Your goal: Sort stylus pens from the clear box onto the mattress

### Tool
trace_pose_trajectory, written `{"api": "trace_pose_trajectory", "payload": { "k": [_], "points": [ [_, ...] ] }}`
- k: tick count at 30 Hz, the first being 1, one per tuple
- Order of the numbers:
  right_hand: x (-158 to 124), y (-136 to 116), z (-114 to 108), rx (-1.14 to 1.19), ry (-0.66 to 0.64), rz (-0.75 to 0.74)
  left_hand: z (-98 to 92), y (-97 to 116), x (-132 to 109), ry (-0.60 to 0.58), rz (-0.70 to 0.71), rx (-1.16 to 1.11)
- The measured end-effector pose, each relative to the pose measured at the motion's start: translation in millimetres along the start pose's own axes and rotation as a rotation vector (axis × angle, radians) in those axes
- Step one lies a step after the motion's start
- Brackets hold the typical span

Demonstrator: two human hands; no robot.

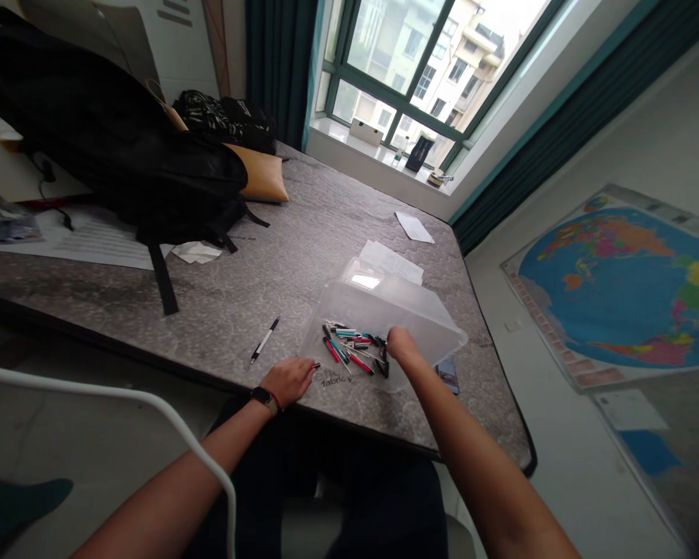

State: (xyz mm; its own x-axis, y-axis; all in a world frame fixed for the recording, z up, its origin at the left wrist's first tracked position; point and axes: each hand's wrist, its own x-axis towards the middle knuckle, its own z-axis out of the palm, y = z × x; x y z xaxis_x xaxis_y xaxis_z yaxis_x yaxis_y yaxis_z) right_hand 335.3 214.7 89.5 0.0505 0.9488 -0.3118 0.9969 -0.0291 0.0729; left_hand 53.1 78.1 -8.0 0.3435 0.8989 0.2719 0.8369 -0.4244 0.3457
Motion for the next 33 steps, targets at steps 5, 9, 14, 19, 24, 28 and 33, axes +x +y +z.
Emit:
{"api": "trace_pose_trajectory", "payload": {
  "k": [5,9,14,19,24,28,33],
  "points": [
    [-7.5,-17.1,6.8,0.030,-0.004,-0.170,0.3,0.0,-0.2,0.009,-0.006,0.009],
    [-15.2,-28.5,15.9,0.045,0.008,-0.227,-1.7,1.0,1.1,-0.008,-0.006,0.036],
    [-18.7,-22.5,22.7,0.019,0.027,-0.128,-3.4,1.7,1.6,0.002,-0.014,0.011],
    [-15.3,-28.6,18.0,0.024,0.124,-0.114,-3.4,1.7,1.1,0.004,-0.021,0.011],
    [-9.6,-71.6,16.3,0.077,0.211,-0.228,-2.6,2.2,1.8,-0.007,-0.026,0.027],
    [-3.1,-105.9,17.7,0.065,0.204,-0.224,-1.2,1.7,1.5,0.011,-0.029,0.006],
    [5.9,-121.7,18.1,0.040,0.137,-0.179,-0.9,1.1,1.1,0.027,-0.028,0.001]
  ]
}}
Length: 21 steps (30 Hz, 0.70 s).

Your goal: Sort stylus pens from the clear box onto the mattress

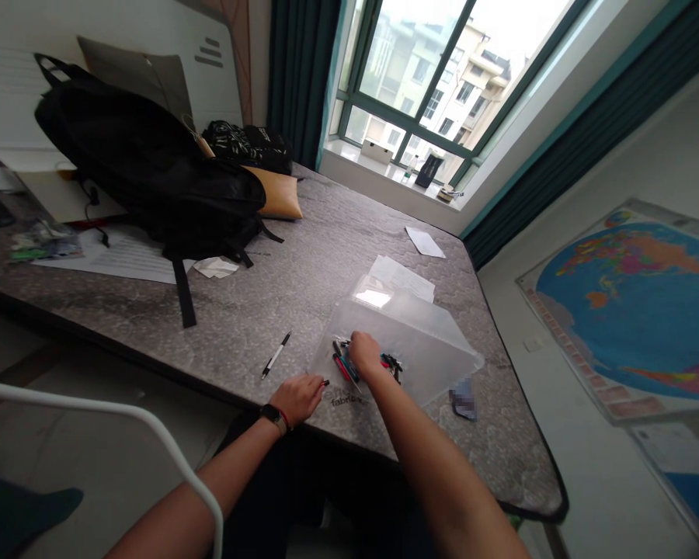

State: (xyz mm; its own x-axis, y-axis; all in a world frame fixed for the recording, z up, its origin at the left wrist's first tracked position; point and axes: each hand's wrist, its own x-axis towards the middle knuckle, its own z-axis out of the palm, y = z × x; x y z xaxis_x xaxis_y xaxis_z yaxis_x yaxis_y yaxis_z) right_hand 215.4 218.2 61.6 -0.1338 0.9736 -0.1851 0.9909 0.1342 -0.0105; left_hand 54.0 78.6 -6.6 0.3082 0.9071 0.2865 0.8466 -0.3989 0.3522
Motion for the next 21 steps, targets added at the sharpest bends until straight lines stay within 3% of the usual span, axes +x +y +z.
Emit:
{"api": "trace_pose_trajectory", "payload": {
  "k": [13,17,21],
  "points": [
    [-4.2,8.9,-9.5,-0.023,-0.049,-0.067,-0.3,-1.1,-0.4,-0.027,-0.021,-0.030],
    [-31.3,17.0,-10.5,0.099,0.095,-0.070,1.2,-2.2,-0.8,-0.037,-0.028,-0.038],
    [-81.6,31.8,17.0,0.467,0.263,-0.096,3.8,-3.0,-2.2,-0.012,-0.025,-0.049]
  ]
}}
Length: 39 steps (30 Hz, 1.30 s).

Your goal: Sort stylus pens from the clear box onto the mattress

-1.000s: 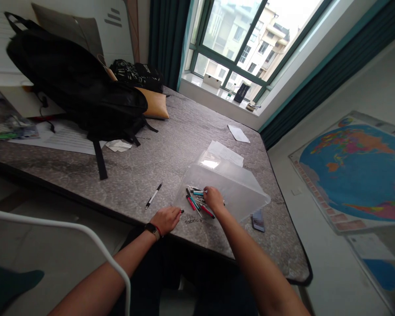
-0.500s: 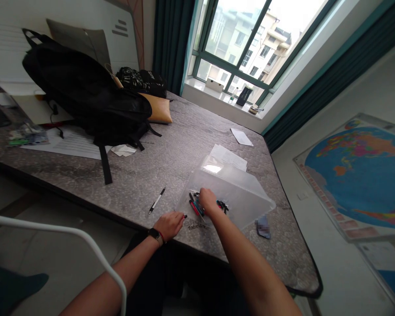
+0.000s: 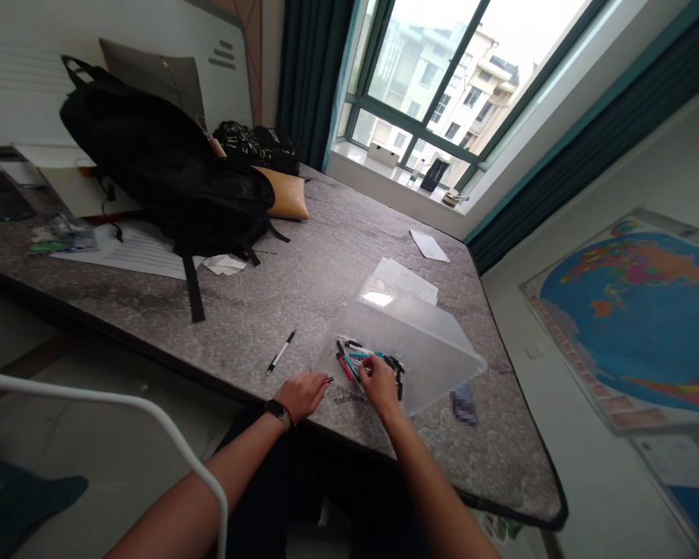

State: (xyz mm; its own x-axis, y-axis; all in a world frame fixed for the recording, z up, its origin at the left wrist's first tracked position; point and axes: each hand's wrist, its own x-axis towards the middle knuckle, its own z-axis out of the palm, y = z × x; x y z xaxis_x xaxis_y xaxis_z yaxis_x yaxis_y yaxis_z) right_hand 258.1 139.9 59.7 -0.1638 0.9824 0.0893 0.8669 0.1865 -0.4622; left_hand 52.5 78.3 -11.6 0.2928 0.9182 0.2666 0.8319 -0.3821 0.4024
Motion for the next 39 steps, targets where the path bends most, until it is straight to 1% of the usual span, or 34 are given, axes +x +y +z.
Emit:
{"api": "trace_pose_trajectory", "payload": {
  "k": [2,5,8,11,14,15,17,20,23,26,28,30,34,39],
  "points": [
    [-31.7,9.5,10.2,0.186,0.035,0.011,0.4,-0.1,-1.2,0.003,-0.017,-0.001],
    [-70.6,17.2,27.6,0.403,0.078,0.092,-1.9,0.2,-2.6,-0.035,-0.024,0.027],
    [-93.0,17.7,37.1,0.554,0.108,0.151,-7.5,2.0,-1.4,-0.072,-0.011,0.026],
    [-103.2,18.4,34.3,0.617,0.100,0.147,-13.0,9.2,2.5,-0.030,-0.088,-0.088],
    [-107.1,23.4,22.6,0.654,0.081,0.160,-14.4,23.7,5.5,0.010,-0.187,-0.278],
    [-107.5,25.6,17.9,0.676,0.075,0.174,-13.7,29.3,5.6,0.000,-0.185,-0.336],
    [-107.0,29.4,8.2,0.730,0.063,0.197,-10.5,39.6,4.7,-0.036,-0.132,-0.414],
    [-104.0,30.5,-3.8,0.835,0.051,0.210,-2.9,47.4,2.4,-0.044,-0.075,-0.428],
    [-99.7,24.0,-10.1,0.929,0.033,0.216,5.9,46.3,2.6,-0.014,-0.121,-0.422],
    [-95.1,11.2,-9.6,0.964,0.001,0.204,14.4,44.2,3.7,0.043,-0.172,-0.393],
    [-92.0,1.3,-6.1,0.949,-0.020,0.182,19.1,45.5,3.6,0.087,-0.177,-0.324],
    [-88.8,-8.0,-1.2,0.921,-0.034,0.147,22.3,48.4,2.8,0.105,-0.184,-0.235],
    [-82.5,-21.4,9.4,0.892,-0.051,0.076,24.2,52.3,1.2,0.094,-0.211,-0.137],
    [-77.1,-27.6,16.7,0.874,-0.049,0.044,26.5,49.1,0.2,0.048,-0.214,-0.071]
  ]
}}
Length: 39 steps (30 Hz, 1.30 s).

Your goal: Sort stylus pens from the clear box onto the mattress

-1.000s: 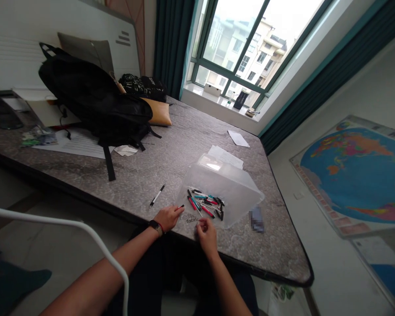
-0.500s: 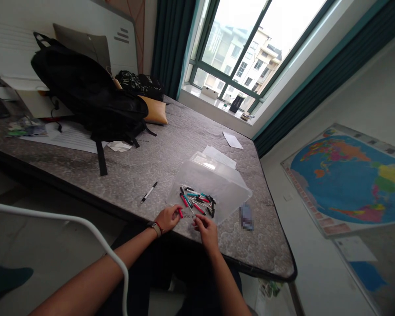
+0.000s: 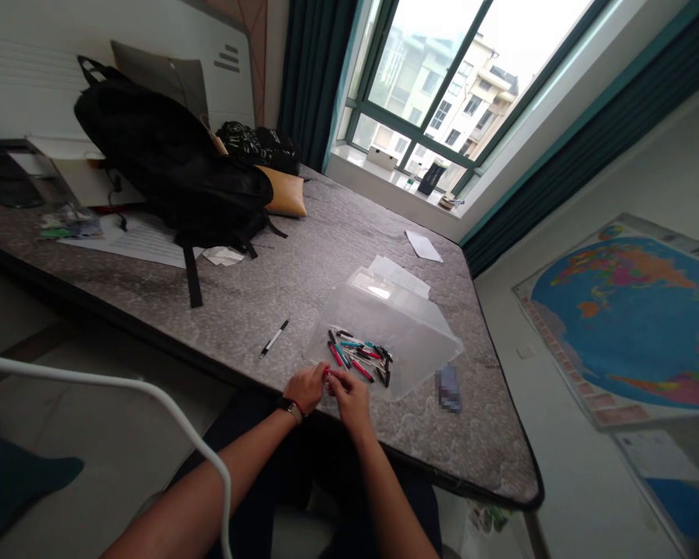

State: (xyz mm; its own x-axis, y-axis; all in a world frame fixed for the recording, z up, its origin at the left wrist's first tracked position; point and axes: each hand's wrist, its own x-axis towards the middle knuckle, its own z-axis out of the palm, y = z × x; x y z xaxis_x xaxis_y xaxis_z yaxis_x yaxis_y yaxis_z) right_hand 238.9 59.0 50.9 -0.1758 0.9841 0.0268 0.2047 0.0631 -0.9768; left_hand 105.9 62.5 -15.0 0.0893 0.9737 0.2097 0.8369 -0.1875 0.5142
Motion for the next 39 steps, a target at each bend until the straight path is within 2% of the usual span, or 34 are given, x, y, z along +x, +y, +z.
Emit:
{"api": "trace_pose_trajectory", "payload": {
  "k": [6,13,19,31,35,39],
  "points": [
    [-1.0,-4.3,1.0,-0.109,-0.007,-0.040,3.3,-2.3,-0.5,-0.007,0.004,0.031],
    [-6.3,-13.9,4.1,-0.302,0.130,-0.153,1.7,-1.0,0.0,0.010,0.007,0.047],
    [-8.9,-15.9,6.5,-0.483,0.070,-0.218,4.4,-2.8,-0.7,0.007,0.018,0.044],
    [-8.1,-4.7,10.6,-0.434,0.101,-0.172,3.4,-2.0,-1.9,-0.010,0.014,0.050],
    [-9.5,2.0,-0.7,-0.467,0.068,-0.184,2.6,-0.8,-2.1,0.011,0.031,0.069],
    [7.1,13.9,-34.5,-0.598,0.098,-0.158,3.3,-0.5,-2.3,0.017,0.031,0.108]
  ]
}}
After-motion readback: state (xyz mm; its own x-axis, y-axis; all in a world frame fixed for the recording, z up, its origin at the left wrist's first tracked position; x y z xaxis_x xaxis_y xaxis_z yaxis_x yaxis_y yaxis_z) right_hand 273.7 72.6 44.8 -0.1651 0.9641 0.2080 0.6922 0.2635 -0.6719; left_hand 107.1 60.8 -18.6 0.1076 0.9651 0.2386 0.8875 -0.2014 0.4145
